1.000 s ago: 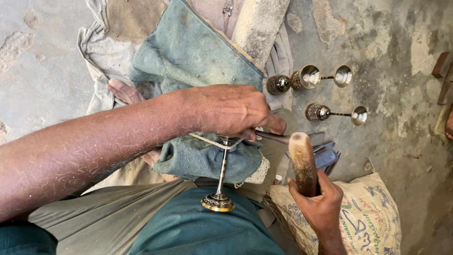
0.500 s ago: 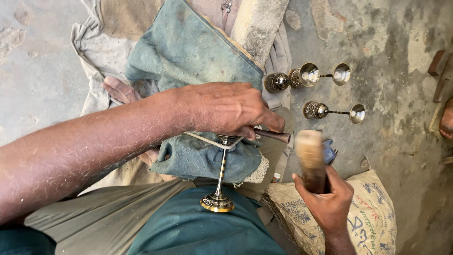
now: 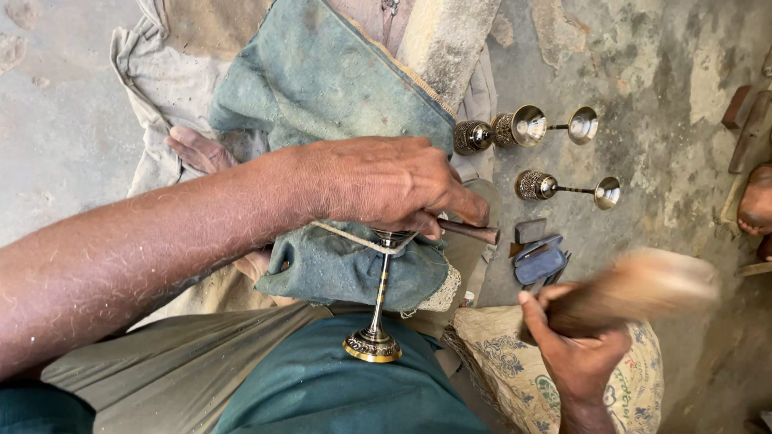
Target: The person sits on the floor and uses a metal punch and a wooden mallet to engrave a decorative pattern onto the bowl of a metal goblet. The goblet is held steady on a cloth pad on the lap. The person repeatedly strikes the punch to create a textured design on the metal surface.
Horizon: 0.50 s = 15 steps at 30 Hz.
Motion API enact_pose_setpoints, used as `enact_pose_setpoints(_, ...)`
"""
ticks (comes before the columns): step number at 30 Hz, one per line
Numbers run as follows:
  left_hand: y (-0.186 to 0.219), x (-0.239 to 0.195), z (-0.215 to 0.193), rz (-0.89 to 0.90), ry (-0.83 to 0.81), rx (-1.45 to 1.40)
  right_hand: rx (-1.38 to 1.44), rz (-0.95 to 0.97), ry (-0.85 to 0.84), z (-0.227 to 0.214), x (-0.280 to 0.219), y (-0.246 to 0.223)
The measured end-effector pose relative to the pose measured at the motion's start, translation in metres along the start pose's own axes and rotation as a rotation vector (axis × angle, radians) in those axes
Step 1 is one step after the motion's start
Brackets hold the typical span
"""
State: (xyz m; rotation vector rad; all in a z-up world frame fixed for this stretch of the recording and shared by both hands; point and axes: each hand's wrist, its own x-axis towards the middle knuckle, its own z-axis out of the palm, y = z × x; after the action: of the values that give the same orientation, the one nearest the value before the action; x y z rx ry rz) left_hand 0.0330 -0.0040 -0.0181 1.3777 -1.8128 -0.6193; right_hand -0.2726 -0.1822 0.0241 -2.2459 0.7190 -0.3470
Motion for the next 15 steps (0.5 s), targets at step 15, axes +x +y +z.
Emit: enact_pose_setpoints(15,-0.002,-0.001,0.002,-0.155,0.088,-0.079,0.566,-0.085,0.002,0.01,-0.001,0.016)
